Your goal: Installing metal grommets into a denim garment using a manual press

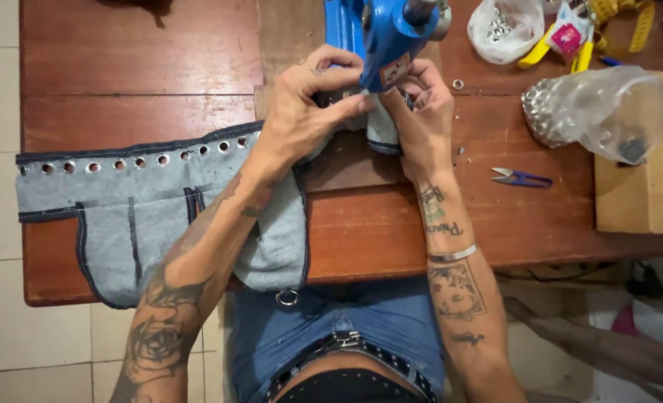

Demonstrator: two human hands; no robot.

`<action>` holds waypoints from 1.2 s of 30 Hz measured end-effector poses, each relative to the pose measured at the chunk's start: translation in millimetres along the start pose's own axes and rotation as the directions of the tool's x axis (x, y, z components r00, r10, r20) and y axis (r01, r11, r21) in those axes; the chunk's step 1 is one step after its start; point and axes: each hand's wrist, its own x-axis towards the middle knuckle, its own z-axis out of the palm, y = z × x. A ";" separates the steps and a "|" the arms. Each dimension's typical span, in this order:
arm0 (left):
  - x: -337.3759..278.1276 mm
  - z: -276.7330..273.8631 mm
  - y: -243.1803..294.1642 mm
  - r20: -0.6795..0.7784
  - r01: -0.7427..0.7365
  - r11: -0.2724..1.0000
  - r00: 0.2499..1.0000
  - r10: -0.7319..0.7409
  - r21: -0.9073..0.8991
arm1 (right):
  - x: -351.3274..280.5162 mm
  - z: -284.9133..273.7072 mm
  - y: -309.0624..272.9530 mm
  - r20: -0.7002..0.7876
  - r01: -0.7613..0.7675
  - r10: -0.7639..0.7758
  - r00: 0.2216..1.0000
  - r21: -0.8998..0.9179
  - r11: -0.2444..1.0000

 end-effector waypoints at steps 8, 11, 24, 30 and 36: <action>-4.5 2.0 -11.1 -0.030 -0.129 0.946 0.989 0.144 0.297 | -2.1 1.2 -5.8 -0.050 0.099 -0.109 0.993 -0.171 0.980; -6.7 1.9 -5.2 -0.028 -0.130 0.926 0.988 0.150 0.355 | -4.5 1.0 -4.2 -0.027 0.094 -0.101 0.994 -0.191 0.977; 1.6 -3.4 -8.2 0.016 -0.155 0.923 0.987 0.159 0.353 | 29.4 -52.6 -38.9 -0.095 0.017 -0.063 0.993 -0.427 0.904; 3.3 -1.1 -5.1 0.010 -0.078 0.948 0.997 0.079 0.310 | 142.0 -110.7 -21.9 0.111 0.122 -0.050 0.993 -0.874 0.471; 5.0 -2.4 1.3 0.013 -0.061 0.954 0.998 0.060 0.294 | 146.4 -92.7 -26.6 -0.012 -0.140 0.241 0.971 -0.841 0.523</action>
